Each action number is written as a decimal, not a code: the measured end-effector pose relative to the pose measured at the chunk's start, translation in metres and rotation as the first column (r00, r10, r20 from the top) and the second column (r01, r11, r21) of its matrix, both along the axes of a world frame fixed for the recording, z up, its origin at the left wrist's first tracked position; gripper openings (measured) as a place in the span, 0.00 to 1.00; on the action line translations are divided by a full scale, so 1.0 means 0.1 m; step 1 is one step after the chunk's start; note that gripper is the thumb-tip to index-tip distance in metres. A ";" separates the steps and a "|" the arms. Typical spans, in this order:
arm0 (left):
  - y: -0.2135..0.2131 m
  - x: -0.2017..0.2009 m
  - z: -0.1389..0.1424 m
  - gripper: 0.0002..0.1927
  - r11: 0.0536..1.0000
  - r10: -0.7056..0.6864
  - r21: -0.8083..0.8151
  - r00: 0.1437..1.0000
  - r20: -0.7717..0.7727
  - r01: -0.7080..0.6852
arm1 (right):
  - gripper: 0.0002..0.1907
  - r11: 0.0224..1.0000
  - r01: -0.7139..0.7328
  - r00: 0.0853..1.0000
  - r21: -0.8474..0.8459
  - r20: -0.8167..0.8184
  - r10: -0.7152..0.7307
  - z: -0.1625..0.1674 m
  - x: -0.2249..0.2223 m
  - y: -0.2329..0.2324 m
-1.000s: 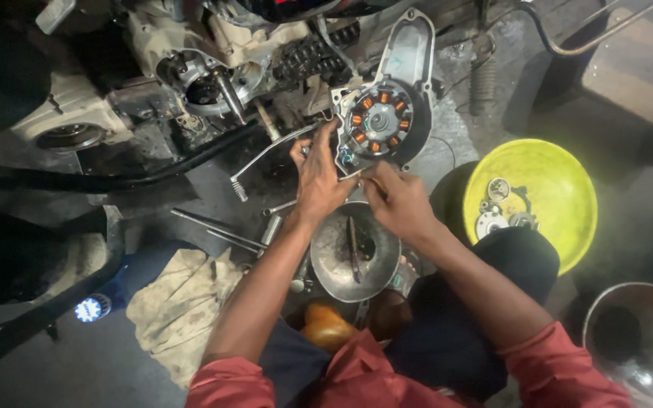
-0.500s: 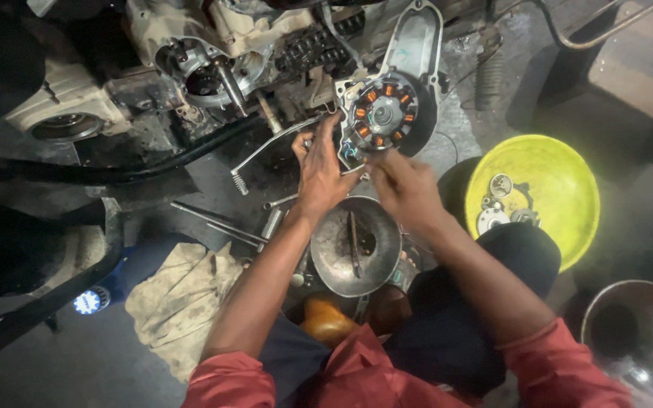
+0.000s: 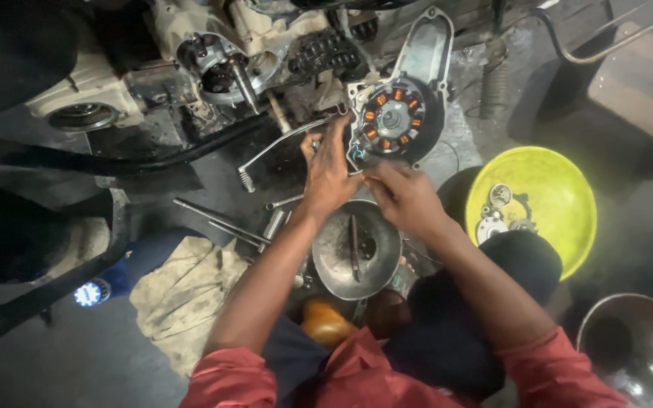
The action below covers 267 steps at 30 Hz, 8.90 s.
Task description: The person is repairing a motorcycle engine, specifically working on the stator assembly. They use a cloth to wipe grease from the engine casing and surrounding components, then place the cloth into a metal bowl.
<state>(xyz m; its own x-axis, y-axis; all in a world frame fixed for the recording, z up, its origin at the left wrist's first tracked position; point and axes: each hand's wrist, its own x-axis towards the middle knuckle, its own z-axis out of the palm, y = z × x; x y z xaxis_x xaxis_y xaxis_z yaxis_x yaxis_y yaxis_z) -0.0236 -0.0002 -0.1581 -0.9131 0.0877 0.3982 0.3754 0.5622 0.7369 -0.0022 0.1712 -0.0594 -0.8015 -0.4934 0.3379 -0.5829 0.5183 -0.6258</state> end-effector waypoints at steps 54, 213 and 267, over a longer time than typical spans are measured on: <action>0.06 -0.04 -0.06 0.61 1.000 0.000 -0.028 1.000 0.020 0.000 | 0.07 0.997 -0.061 0.983 0.055 -0.168 0.069 0.02 -0.03 0.10; -2.05 0.57 1.08 0.22 0.996 -0.076 0.085 0.605 0.793 0.014 | 0.39 0.270 0.854 0.340 -0.444 0.870 0.358 -0.58 -0.86 -2.85; -2.14 1.19 1.06 0.34 0.885 -0.452 0.370 0.325 0.831 0.283 | 0.27 -0.216 0.634 0.514 -0.742 0.196 0.835 -0.27 0.44 -1.29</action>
